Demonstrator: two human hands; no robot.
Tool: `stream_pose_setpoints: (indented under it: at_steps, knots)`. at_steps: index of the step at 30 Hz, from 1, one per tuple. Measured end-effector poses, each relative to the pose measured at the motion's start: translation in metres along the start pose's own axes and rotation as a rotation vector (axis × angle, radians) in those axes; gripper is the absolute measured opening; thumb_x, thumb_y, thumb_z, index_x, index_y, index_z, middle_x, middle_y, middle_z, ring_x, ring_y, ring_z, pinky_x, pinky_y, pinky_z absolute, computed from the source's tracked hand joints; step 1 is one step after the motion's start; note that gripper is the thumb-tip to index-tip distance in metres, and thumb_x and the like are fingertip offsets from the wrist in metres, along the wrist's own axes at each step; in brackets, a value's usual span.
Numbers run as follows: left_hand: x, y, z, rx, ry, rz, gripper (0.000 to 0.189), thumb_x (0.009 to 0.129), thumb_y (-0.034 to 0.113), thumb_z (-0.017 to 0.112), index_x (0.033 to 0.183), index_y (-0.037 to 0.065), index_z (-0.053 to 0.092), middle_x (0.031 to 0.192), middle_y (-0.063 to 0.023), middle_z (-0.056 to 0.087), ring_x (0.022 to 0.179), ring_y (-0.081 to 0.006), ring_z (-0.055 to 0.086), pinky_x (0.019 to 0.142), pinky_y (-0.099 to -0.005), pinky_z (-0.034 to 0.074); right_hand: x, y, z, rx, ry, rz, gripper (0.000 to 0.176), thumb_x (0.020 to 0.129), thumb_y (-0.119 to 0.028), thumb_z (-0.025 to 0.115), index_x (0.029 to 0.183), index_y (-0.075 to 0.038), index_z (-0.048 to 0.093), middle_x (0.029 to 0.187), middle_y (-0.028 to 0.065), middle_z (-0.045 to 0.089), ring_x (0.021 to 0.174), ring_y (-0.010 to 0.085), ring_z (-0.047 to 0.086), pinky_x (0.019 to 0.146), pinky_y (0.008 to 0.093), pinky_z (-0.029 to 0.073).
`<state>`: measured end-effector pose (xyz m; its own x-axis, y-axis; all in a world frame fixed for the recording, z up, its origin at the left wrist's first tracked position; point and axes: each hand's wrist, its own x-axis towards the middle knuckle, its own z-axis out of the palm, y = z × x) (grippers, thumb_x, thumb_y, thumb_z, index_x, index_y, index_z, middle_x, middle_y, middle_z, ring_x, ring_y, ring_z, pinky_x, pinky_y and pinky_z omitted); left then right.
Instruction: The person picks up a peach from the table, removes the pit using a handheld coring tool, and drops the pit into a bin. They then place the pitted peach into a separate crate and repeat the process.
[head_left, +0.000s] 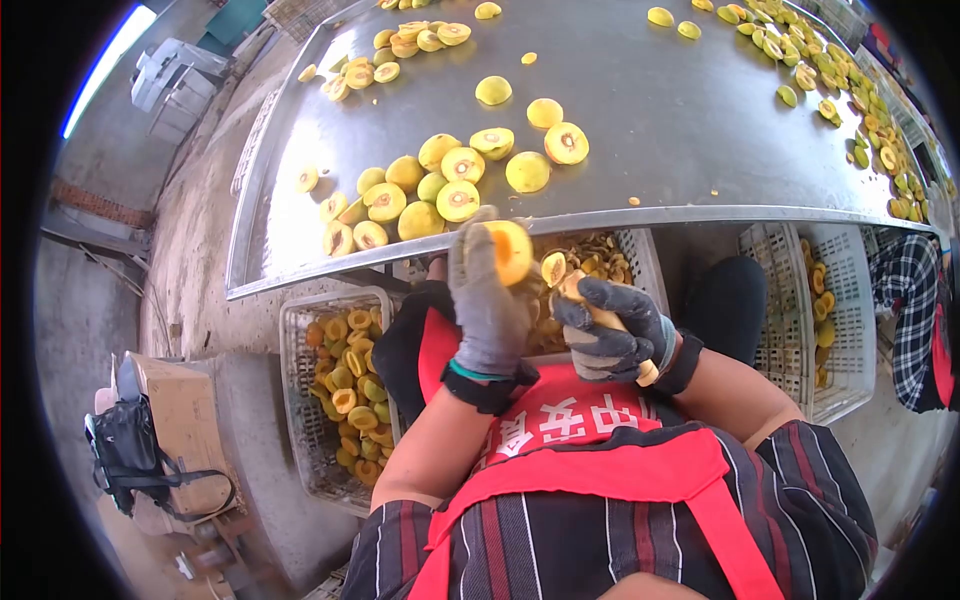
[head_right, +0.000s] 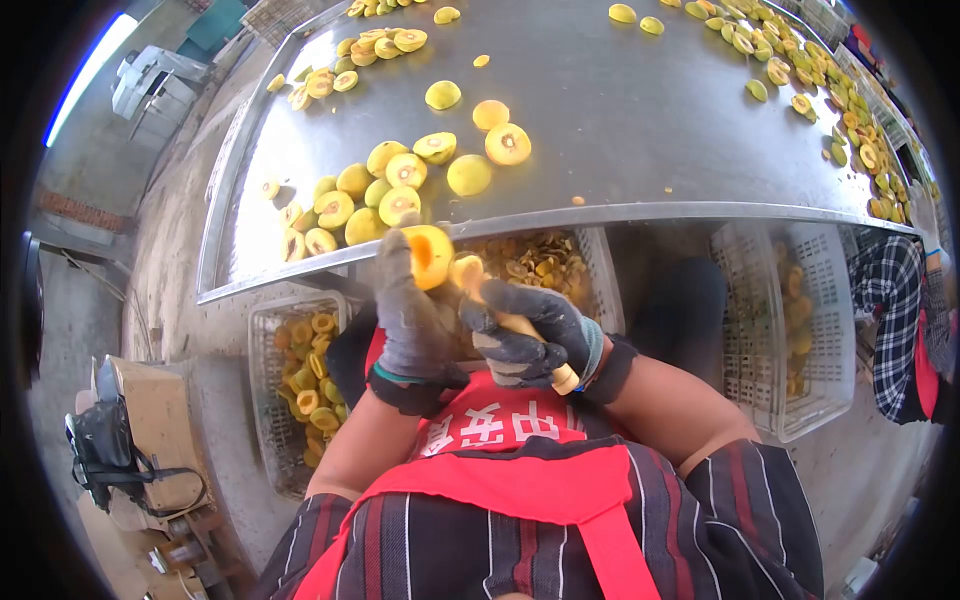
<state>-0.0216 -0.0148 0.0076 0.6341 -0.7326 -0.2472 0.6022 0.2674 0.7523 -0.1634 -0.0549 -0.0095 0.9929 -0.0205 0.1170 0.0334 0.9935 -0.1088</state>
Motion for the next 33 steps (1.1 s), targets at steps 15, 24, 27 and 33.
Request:
stream_pose_setpoints:
  at_steps: [15, 24, 27, 33]
  knots:
    - [0.075, 0.102, -0.042, 1.628, -0.324, 0.492, 0.039, 0.074, 0.022, 0.067, 0.108, 0.002, 0.061, 0.109, -0.0159, 0.061, 0.099, -0.0289, 0.060, 0.082, -0.0357, 0.047, -0.031, -0.006, 0.006, -0.474, 0.369, 0.010, 0.033, 0.092, -0.035, 0.049, 0.083, -0.004, 0.050, 0.053, 0.0030, 0.046, 0.035, 0.0072, 0.038, 0.034, 0.0195, 0.030]
    - [0.133, 0.052, -0.016, 1.960, -0.417, 0.326, 0.037, 0.076, 0.025, 0.063, 0.108, 0.006, 0.062, 0.102, -0.0132, 0.064, 0.094, -0.0269, 0.061, 0.081, -0.0350, 0.048, -0.037, -0.007, 0.011, -0.498, 0.405, -0.064, 0.030, 0.092, -0.033, 0.049, 0.086, -0.004, 0.051, 0.054, 0.0035, 0.048, 0.037, 0.0085, 0.041, 0.035, 0.0202, 0.033]
    - [0.109, 0.056, -0.016, 1.341, -0.323, -0.011, 0.024, 0.085, 0.019, 0.057, 0.102, 0.003, 0.062, 0.089, -0.0090, 0.066, 0.080, -0.0162, 0.064, 0.061, -0.0279, 0.052, -0.026, -0.018, 0.011, -0.639, 0.550, -0.243, 0.030, 0.093, -0.036, 0.047, 0.089, -0.006, 0.052, 0.054, 0.0034, 0.048, 0.042, 0.0096, 0.046, 0.038, 0.0218, 0.036]
    - [0.025, 0.038, -0.001, 0.390, -0.516, -0.242, 0.027, 0.092, 0.020, 0.050, 0.113, 0.004, 0.054, 0.099, -0.0062, 0.059, 0.079, -0.0110, 0.059, 0.054, -0.0205, 0.050, 0.012, -0.027, 0.018, -0.668, 0.702, -0.414, 0.036, 0.093, -0.041, 0.046, 0.103, -0.008, 0.056, 0.066, 0.0040, 0.054, 0.050, 0.0123, 0.051, 0.045, 0.0231, 0.042]
